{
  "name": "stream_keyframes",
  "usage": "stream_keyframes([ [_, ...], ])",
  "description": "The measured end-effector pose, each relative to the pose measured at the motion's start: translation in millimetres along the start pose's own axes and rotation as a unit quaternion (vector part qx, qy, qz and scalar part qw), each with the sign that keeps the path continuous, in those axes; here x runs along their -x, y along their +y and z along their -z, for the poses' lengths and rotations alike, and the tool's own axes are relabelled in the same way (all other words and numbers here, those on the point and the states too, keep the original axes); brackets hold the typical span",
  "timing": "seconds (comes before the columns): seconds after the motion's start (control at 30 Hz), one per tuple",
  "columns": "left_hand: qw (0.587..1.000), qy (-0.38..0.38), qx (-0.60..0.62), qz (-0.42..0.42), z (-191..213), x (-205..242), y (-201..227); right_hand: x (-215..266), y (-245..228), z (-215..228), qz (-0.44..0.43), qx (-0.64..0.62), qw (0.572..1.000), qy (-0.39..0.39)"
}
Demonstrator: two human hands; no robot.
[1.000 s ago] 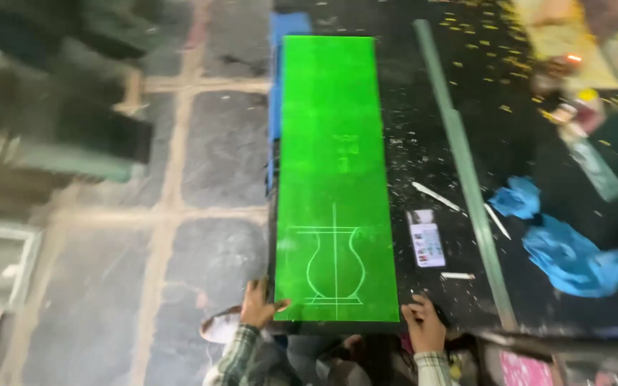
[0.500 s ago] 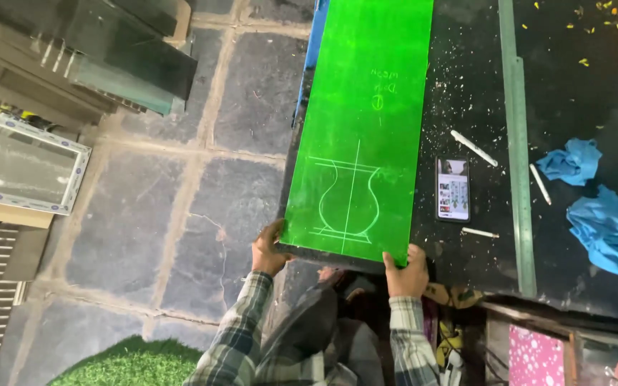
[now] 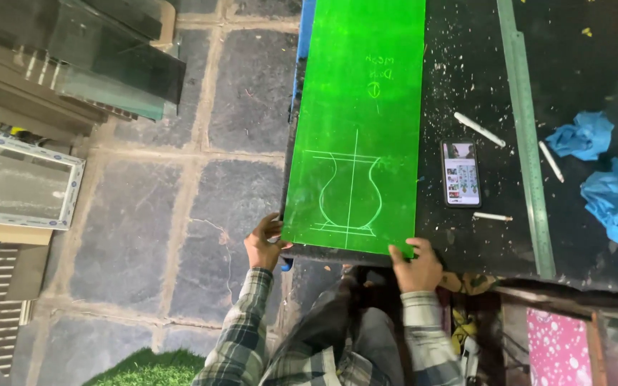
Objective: Sketching a vase design on a piece of green glass using a white marker and a phone for reference.
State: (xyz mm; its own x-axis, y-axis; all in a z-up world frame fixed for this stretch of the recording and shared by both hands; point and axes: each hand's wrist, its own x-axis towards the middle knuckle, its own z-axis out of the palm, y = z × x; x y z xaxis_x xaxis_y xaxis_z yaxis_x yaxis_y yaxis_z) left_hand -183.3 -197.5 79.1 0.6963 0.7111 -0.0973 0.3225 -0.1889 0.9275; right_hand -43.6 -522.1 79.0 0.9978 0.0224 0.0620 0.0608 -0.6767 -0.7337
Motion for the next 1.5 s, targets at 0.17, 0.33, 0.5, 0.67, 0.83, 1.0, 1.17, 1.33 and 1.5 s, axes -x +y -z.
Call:
stream_keyframes([
  [0.17,0.999,0.019,-0.015,-0.028,-5.4,4.1,-5.2,-58.9,35.3,64.4,0.013,0.027,0.997,0.066],
  [0.33,0.98,0.015,-0.148,-0.133,3.4,6.2,2.3,-125.8,92.8,91.0,0.098,0.157,0.976,0.115],
  [0.5,0.979,-0.041,-0.163,-0.117,6.6,-7.6,-8.9,-142.4,82.2,101.9,0.154,0.182,0.97,0.042],
  [0.67,0.972,-0.077,-0.182,-0.129,10.8,-11.9,-19.8,-134.4,77.6,104.7,0.136,0.26,0.956,-0.007],
  [0.83,0.971,-0.107,-0.177,-0.122,15.1,-16.4,-10.1,-111.6,73.0,79.6,-0.092,-0.171,0.976,-0.097],
  [1.0,0.97,-0.116,-0.184,-0.111,13.7,-17.8,-5.2,-90.4,36.2,27.0,-0.077,-0.365,0.913,-0.163],
  [1.17,0.969,-0.17,-0.171,-0.043,16.0,-45.8,-20.6,-96.2,5.9,-16.6,-0.072,-0.458,0.867,-0.182],
  [1.33,0.961,-0.199,-0.004,0.193,-13.0,-140.0,-59.8,-111.4,-5.4,-56.7,-0.06,-0.401,0.896,-0.181],
  [1.5,0.975,-0.002,-0.165,0.151,-87.5,-172.3,-14.0,-117.7,-20.6,-77.4,-0.034,-0.37,0.91,-0.185],
])
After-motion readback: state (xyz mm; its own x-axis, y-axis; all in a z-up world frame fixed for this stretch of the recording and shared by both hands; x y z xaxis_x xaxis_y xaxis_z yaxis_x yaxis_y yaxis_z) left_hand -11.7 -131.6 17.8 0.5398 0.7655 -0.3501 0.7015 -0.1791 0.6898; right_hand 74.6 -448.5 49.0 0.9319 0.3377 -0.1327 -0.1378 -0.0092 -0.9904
